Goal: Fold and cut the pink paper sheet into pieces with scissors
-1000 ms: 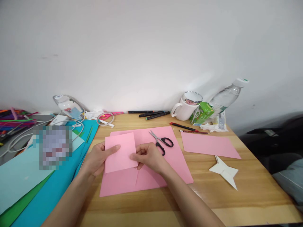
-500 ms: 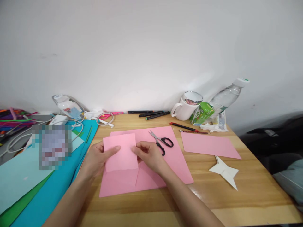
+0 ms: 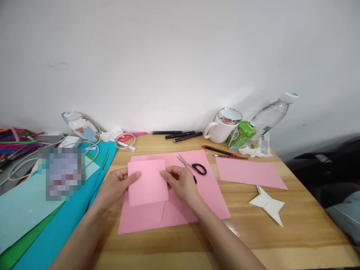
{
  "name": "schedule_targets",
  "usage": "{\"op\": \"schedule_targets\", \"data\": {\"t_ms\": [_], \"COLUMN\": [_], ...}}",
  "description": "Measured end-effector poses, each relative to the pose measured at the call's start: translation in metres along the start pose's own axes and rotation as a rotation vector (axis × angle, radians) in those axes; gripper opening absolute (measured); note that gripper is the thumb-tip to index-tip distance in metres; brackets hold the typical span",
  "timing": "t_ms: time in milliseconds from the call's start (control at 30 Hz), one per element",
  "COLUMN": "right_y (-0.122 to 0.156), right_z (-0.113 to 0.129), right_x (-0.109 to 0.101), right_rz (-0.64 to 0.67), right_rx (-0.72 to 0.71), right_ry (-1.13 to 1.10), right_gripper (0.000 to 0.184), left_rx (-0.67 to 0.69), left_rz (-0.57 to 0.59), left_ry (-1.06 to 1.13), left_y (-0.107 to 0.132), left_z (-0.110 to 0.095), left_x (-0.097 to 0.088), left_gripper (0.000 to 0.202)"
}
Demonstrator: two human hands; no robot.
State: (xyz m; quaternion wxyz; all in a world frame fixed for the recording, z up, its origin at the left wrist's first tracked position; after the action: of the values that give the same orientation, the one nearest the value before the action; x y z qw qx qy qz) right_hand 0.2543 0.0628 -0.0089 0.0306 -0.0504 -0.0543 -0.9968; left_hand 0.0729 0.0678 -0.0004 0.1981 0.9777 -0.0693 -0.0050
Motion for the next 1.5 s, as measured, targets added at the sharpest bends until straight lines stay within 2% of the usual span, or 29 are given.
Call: {"op": "schedule_targets", "data": {"t_ms": [200, 433, 533, 733, 1000, 1200, 1267, 1333, 1367, 1400, 1467, 1500], "right_y": [-0.003, -0.004, -0.004, -0.004, 0.002, 0.006, 0.006, 0.005, 0.007, 0.010, 0.021, 0.028], "right_z": [-0.006, -0.007, -0.003, 0.002, 0.016, 0.021, 0.019, 0.018, 0.019, 0.021, 0.029, 0.033], "right_x": [-0.005, -0.007, -0.007, -0.009, -0.010, -0.014, -0.014, -0.013, -0.013, -0.012, -0.007, -0.001], "right_rz": [0.054, 0.061, 0.040, -0.039, -0.170, -0.246, -0.244, -0.254, -0.279, -0.321, -0.410, -0.431], "right_rx": [0.061, 0.043, 0.018, -0.056, -0.204, -0.318, -0.331, -0.376, -0.445, -0.552, -0.852, -1.007], "right_ry": [-0.010, -0.016, -0.013, 0.010, 0.097, 0.164, 0.174, 0.175, 0.193, 0.238, 0.401, 0.501], "right_gripper": [0.035, 0.032, 0.032, 0.034, 0.030, 0.026, 0.025, 0.015, 0.007, 0.017, 0.043, 0.048], "left_rx": [-0.078, -0.081, -0.081, -0.096, 0.022, 0.246, 0.375, 0.575, 0.705, 0.847, 1.113, 1.212], "left_rz": [0.046, 0.029, 0.050, 0.174, 0.137, 0.047, -0.009, -0.072, -0.106, -0.140, -0.195, -0.217], "left_ry": [0.052, 0.043, 0.040, -0.008, -0.120, -0.501, -0.637, -0.790, -0.865, -0.936, -1.084, -1.169], "left_y": [-0.005, -0.004, -0.004, -0.001, 0.002, 0.012, 0.016, 0.020, 0.023, 0.025, 0.028, 0.028], "left_z": [0.006, 0.010, 0.009, 0.008, 0.003, -0.011, -0.015, -0.019, -0.021, -0.023, -0.023, -0.021], "left_x": [-0.003, -0.005, -0.005, 0.003, 0.001, 0.003, 0.004, 0.006, 0.007, 0.007, 0.010, 0.011], "left_gripper": [0.024, 0.029, 0.027, 0.034, 0.042, 0.046, 0.047, 0.045, 0.041, 0.034, 0.022, 0.028]}}
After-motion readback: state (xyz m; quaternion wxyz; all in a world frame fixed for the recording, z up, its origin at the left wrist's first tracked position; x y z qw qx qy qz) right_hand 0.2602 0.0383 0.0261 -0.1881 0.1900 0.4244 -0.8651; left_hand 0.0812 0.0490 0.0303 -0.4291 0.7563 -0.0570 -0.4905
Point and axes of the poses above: each hand's wrist, its own y-axis away from the middle knuckle, its own x-axis out of the palm, z = x × y, the point moved 4 cm from there along -y, towards the middle knuckle, and after that the axes turned 9 degrees about -y, right-handed, at the moved point
